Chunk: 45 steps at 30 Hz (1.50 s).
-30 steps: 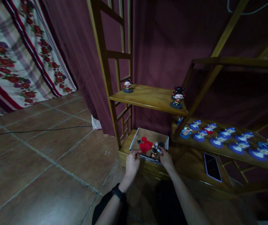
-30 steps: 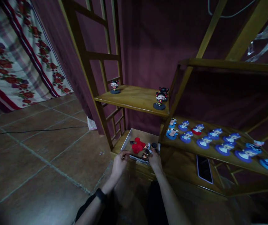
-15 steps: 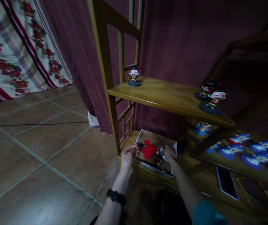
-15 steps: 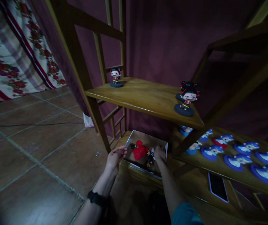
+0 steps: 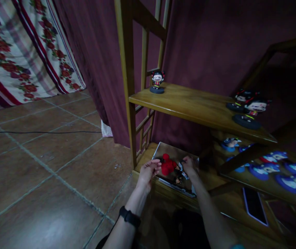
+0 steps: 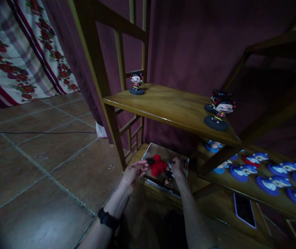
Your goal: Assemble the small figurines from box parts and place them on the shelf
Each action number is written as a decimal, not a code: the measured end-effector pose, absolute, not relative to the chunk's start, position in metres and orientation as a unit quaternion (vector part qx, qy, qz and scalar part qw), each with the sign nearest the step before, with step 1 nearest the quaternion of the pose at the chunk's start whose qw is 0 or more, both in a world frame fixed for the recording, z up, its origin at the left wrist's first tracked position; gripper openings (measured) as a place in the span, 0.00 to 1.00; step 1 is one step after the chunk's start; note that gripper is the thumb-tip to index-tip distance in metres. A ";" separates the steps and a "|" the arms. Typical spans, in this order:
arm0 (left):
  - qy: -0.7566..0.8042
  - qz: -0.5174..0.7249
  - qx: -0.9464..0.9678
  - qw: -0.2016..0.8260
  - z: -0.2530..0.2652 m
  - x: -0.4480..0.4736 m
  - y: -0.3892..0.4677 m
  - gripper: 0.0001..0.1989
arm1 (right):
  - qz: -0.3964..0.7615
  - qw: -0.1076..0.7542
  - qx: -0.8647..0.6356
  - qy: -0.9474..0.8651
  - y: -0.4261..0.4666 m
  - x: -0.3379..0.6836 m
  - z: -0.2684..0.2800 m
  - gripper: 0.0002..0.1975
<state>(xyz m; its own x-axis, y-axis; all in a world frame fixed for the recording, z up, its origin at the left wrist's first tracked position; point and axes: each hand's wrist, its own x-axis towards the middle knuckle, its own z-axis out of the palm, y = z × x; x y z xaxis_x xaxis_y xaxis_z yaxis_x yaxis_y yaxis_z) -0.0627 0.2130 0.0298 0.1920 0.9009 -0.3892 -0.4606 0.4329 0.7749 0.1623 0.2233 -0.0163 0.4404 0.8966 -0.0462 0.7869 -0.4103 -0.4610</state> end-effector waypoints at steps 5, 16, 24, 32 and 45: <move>0.450 0.425 0.270 0.738 0.024 -0.042 0.202 0.11 | 0.392 0.506 -0.652 -0.407 0.195 0.137 0.002 0.13; 0.400 0.433 0.270 0.761 0.007 -0.010 0.191 0.16 | 0.563 0.540 -0.519 -0.350 0.172 0.117 0.012 0.16; 0.379 0.415 0.293 0.773 0.001 -0.008 0.198 0.13 | 0.617 0.494 -0.495 -0.361 0.173 0.128 0.025 0.15; 0.442 0.509 0.187 0.715 0.013 -0.024 0.210 0.10 | 0.372 0.495 -0.653 -0.436 0.191 0.159 0.001 0.13; 0.415 0.552 0.119 0.713 0.024 -0.045 0.220 0.05 | 0.135 0.122 -0.829 -0.529 0.190 0.181 -0.010 0.13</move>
